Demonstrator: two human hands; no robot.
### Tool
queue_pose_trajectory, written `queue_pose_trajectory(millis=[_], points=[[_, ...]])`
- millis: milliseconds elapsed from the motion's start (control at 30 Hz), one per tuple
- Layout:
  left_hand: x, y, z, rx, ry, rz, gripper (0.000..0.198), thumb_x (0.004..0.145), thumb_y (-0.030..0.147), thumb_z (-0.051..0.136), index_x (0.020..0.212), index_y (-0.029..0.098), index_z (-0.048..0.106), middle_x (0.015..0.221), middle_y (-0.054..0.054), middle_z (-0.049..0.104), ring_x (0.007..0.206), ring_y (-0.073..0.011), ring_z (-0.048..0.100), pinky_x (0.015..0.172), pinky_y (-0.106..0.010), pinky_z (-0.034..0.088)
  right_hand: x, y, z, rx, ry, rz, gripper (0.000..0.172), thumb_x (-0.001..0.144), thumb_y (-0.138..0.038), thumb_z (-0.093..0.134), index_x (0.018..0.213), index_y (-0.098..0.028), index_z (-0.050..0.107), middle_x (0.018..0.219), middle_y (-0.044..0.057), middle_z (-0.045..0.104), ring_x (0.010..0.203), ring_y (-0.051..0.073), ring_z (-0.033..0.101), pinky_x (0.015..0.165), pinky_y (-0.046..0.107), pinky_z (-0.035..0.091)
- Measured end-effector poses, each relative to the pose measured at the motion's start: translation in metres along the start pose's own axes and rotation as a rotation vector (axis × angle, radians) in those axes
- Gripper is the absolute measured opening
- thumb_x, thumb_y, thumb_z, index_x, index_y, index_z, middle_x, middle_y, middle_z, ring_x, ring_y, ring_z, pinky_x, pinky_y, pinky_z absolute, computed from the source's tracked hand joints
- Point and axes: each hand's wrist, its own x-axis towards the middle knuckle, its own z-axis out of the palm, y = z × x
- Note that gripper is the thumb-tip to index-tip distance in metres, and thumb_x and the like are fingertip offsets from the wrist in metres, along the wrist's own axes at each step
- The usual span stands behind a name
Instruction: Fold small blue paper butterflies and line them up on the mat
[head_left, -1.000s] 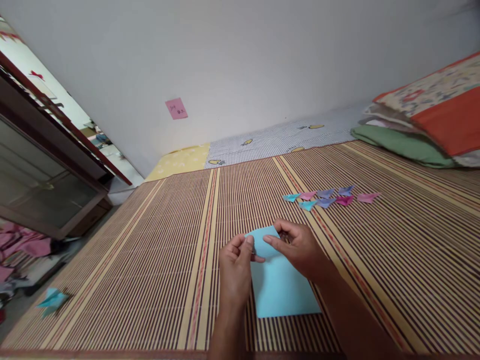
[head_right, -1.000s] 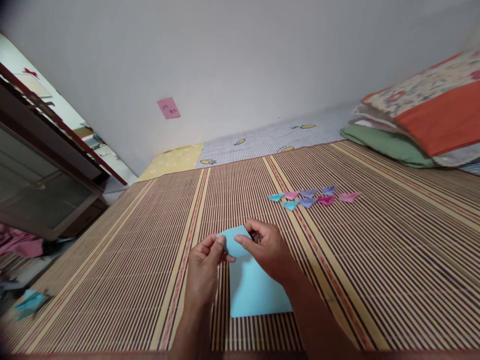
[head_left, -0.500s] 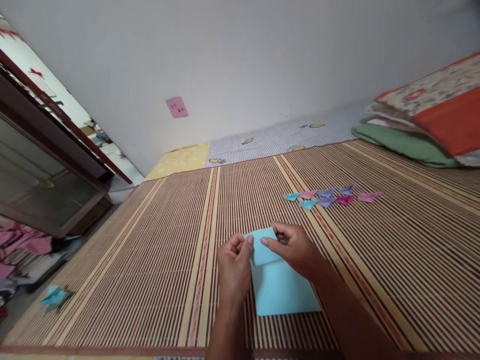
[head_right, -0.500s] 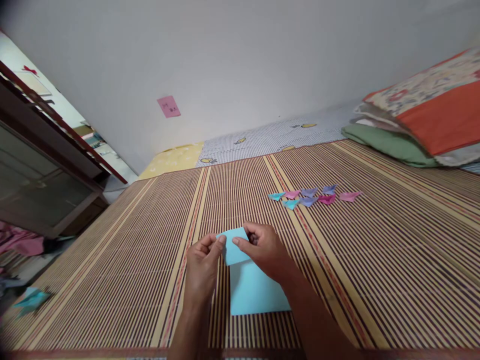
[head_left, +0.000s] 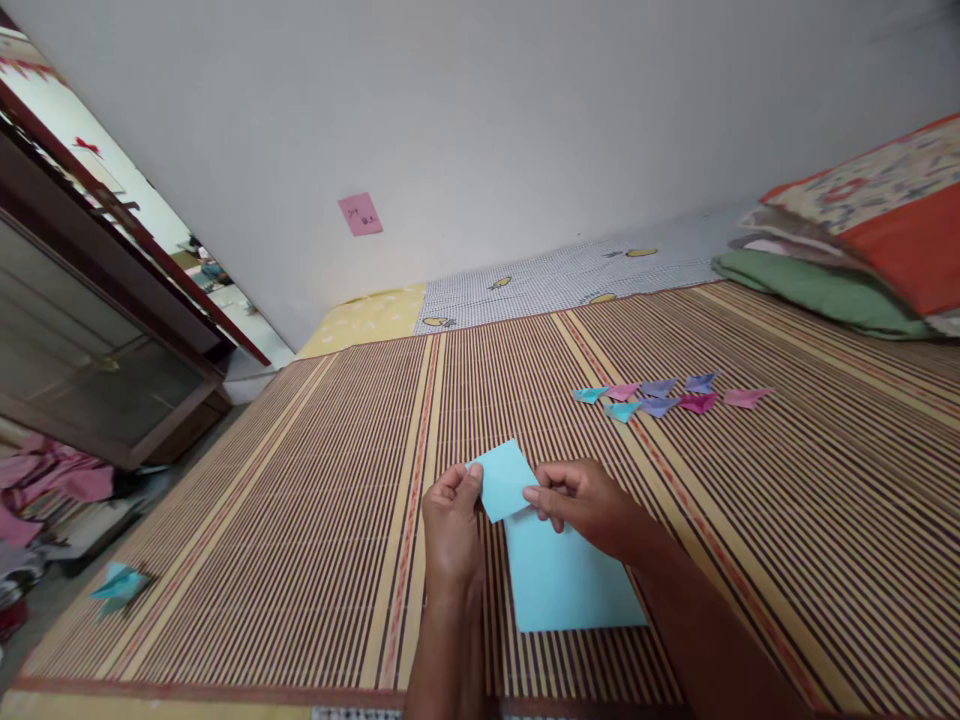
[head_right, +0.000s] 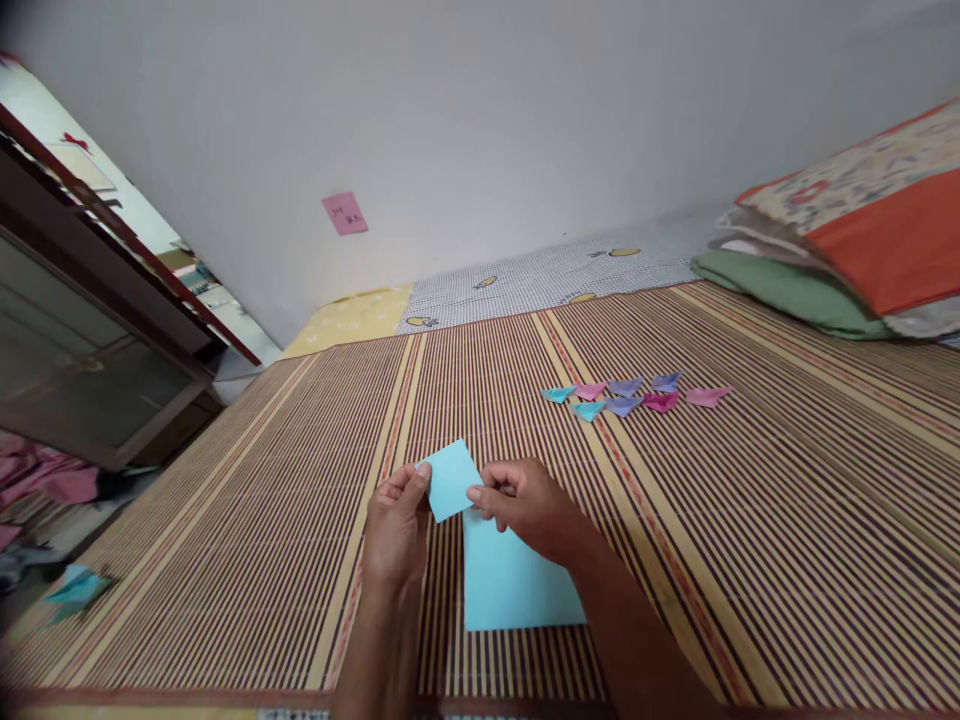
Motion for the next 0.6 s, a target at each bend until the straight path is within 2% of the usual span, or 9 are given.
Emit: queue_pose_trajectory(millis=[100, 233, 333, 433, 533, 600], points=[[0.003, 0.003, -0.001, -0.023, 0.090, 0.030, 0.037, 0.058, 0.036, 0.090, 0.066, 0.014, 0.063, 0.057, 0.002, 0.065, 0.048, -0.0088, 0.055, 0.049, -0.019, 0.045, 0.000, 0.004, -0.006, 0.036, 0.015, 0.003, 0.032, 0.087, -0.038, 0.064, 0.062, -0.019, 0.059, 0.056, -0.002, 0.056, 0.051, 0.012, 0.051, 0.052, 0.025, 0.038], [0.003, 0.007, -0.001, -0.080, 0.203, 0.043, 0.038, 0.052, 0.033, 0.093, 0.069, 0.013, 0.065, 0.064, -0.001, 0.069, 0.056, -0.0115, 0.063, 0.056, -0.021, 0.050, 0.003, 0.009, -0.015, 0.119, 0.185, -0.028, 0.032, 0.089, -0.043, 0.062, 0.069, -0.018, 0.064, 0.065, 0.001, 0.062, 0.056, 0.012, 0.053, 0.054, 0.026, 0.040], [0.000, 0.006, 0.003, -0.100, 0.164, 0.026, 0.038, 0.054, 0.034, 0.092, 0.069, 0.013, 0.064, 0.062, 0.001, 0.067, 0.053, -0.0106, 0.061, 0.054, -0.021, 0.049, 0.004, 0.008, -0.008, 0.137, 0.177, -0.019, 0.031, 0.089, -0.045, 0.063, 0.075, -0.018, 0.066, 0.070, 0.002, 0.064, 0.062, 0.013, 0.055, 0.059, 0.026, 0.042], [-0.003, 0.001, 0.009, -0.117, 0.116, 0.014, 0.038, 0.055, 0.034, 0.092, 0.069, 0.014, 0.064, 0.063, 0.001, 0.069, 0.054, -0.0108, 0.061, 0.056, -0.021, 0.049, 0.007, 0.007, 0.004, 0.140, 0.157, 0.006, 0.028, 0.083, -0.043, 0.070, 0.073, -0.017, 0.065, 0.065, 0.000, 0.061, 0.062, 0.013, 0.054, 0.060, 0.026, 0.041], [-0.005, -0.004, 0.010, -0.065, 0.060, -0.021, 0.037, 0.054, 0.034, 0.093, 0.071, 0.015, 0.066, 0.064, 0.000, 0.069, 0.055, -0.0101, 0.060, 0.057, -0.020, 0.048, 0.009, 0.009, 0.005, 0.179, 0.298, -0.003, 0.030, 0.080, -0.044, 0.072, 0.069, -0.018, 0.062, 0.061, -0.001, 0.059, 0.060, 0.014, 0.054, 0.058, 0.026, 0.041], [-0.006, -0.006, 0.009, 0.046, -0.036, -0.068, 0.035, 0.054, 0.032, 0.094, 0.067, 0.014, 0.067, 0.059, 0.001, 0.067, 0.052, -0.0081, 0.055, 0.054, -0.018, 0.044, 0.009, 0.010, -0.002, 0.185, 0.404, -0.019, 0.030, 0.081, -0.045, 0.072, 0.070, -0.018, 0.062, 0.059, -0.003, 0.056, 0.057, 0.013, 0.050, 0.056, 0.026, 0.039]])
